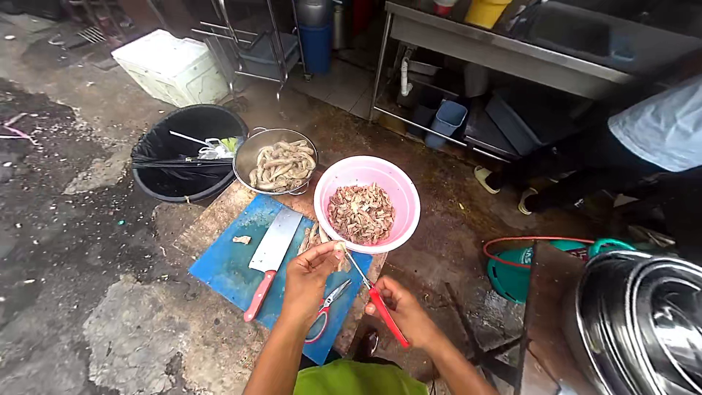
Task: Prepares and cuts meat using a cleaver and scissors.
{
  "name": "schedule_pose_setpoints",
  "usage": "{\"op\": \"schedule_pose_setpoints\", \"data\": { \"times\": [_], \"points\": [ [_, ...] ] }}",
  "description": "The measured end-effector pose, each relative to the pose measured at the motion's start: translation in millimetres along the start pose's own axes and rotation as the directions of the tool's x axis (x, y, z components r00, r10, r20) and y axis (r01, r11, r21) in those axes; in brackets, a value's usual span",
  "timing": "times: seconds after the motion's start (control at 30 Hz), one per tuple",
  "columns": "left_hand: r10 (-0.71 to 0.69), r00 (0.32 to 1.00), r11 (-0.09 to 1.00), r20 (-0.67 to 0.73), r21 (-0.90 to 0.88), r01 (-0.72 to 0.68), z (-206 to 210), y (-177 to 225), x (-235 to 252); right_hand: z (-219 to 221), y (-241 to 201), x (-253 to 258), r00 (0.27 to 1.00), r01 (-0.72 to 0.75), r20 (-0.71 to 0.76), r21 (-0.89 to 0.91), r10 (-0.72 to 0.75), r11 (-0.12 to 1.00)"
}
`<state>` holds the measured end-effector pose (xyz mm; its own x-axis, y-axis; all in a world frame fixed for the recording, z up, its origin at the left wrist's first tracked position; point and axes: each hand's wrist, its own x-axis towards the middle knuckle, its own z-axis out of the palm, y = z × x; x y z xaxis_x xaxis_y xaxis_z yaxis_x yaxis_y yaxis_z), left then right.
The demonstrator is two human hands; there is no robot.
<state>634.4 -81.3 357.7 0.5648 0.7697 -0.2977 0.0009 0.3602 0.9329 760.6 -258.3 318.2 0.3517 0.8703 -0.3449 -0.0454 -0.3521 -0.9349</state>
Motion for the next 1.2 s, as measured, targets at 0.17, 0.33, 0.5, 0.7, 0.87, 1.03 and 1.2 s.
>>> {"op": "schedule_pose_setpoints", "data": {
  "times": [0.17,0.33,0.5,0.7,0.87,1.03,1.2],
  "points": [
    [-0.033,0.999,0.998,-0.024,-0.059,0.031,13.5,6.9,15.0,-18.3,-6.0,20.6,0.997,0.004,0.073,0.104,-0.011,0.995],
    [-0.093,0.995,0.989,-0.028,-0.115,0.089,28.6,-4.5,48.7,-46.0,-17.3,40.6,0.993,-0.114,-0.001,-0.136,0.115,0.984],
    [-0.194,0.981,0.961,-0.024,-0.205,0.185,44.0,-10.9,73.6,-72.8,-12.3,55.5,0.988,-0.149,-0.007,-0.235,0.152,0.961],
    [-0.191,0.980,0.974,-0.065,-0.136,0.180,50.3,-11.7,89.2,-96.4,-10.6,80.1,0.990,-0.075,0.089,-0.340,0.111,0.937],
    [-0.169,0.971,0.982,-0.169,-0.113,0.151,66.8,-8.3,102.0,-124.0,-14.8,113.4,0.978,-0.049,0.174,-0.326,0.111,0.944],
    [-0.189,0.944,0.973,-0.271,-0.184,0.142,95.8,-14.3,106.0,-159.7,-8.4,135.9,0.938,-0.023,0.322,-0.310,0.128,0.950],
    [-0.180,0.922,0.976,-0.344,-0.179,0.124,121.7,-13.8,114.4,-192.0,-2.5,149.2,0.895,0.075,0.437,-0.341,0.088,0.937]
  ]
}}
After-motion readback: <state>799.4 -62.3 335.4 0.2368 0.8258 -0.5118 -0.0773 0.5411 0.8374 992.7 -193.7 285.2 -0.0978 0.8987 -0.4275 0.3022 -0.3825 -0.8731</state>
